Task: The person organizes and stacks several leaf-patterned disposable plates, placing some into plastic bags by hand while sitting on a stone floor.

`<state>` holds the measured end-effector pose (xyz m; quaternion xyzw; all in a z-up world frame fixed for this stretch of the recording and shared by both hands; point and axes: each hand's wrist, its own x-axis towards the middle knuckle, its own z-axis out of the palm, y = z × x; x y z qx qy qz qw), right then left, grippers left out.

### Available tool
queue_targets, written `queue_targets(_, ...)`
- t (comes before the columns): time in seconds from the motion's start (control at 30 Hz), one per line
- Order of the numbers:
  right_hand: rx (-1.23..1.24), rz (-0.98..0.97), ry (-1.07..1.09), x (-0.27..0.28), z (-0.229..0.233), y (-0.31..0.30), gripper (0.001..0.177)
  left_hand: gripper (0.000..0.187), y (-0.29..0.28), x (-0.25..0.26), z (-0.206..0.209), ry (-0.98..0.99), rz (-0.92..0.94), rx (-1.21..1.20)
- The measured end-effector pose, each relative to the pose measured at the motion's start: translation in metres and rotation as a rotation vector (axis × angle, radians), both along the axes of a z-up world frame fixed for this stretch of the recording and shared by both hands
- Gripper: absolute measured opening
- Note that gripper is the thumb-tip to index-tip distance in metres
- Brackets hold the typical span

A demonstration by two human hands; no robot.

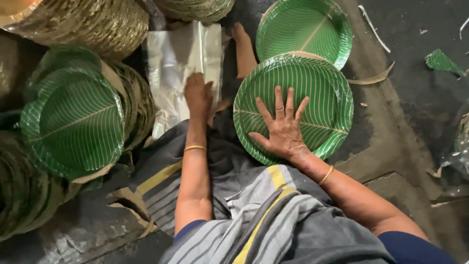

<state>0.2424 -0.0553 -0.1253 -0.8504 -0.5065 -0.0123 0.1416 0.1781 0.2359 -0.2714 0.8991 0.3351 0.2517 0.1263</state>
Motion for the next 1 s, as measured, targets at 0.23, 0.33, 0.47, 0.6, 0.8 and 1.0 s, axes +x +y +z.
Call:
queue_targets(0.23,0.01,0.0,-0.003,0.001,-0.003,0.001,0.098,0.012,0.008,0.001,-0.05,0.084,-0.209,-0.075)
queue_targets(0.33,0.019,0.003,0.0,0.0,-0.003,-0.001,0.098,0.009,0.022,-0.011,-0.037,-0.325,-0.087,-0.529)
queue_targets(0.47,0.033,0.003,-0.004,-0.001,-0.002,-0.001,0.098,0.021,0.075,-0.041,0.001,-1.197,-0.236,-1.146)
queue_targets(0.6,0.05,0.013,-0.013,-0.004,-0.006,0.0,0.098,0.011,0.067,-0.066,0.134,-1.229,-0.37,-1.198)
queue_targets(0.8,0.048,0.003,-0.038,-0.01,-0.008,0.002,0.096,0.026,-0.018,-0.073,0.281,-0.877,-0.482,-1.22)
queue_targets(1.0,0.313,0.006,0.275,0.004,-0.023,-0.021,0.055,0.042,-0.156,-0.03,0.234,-0.234,-0.602,-0.846)
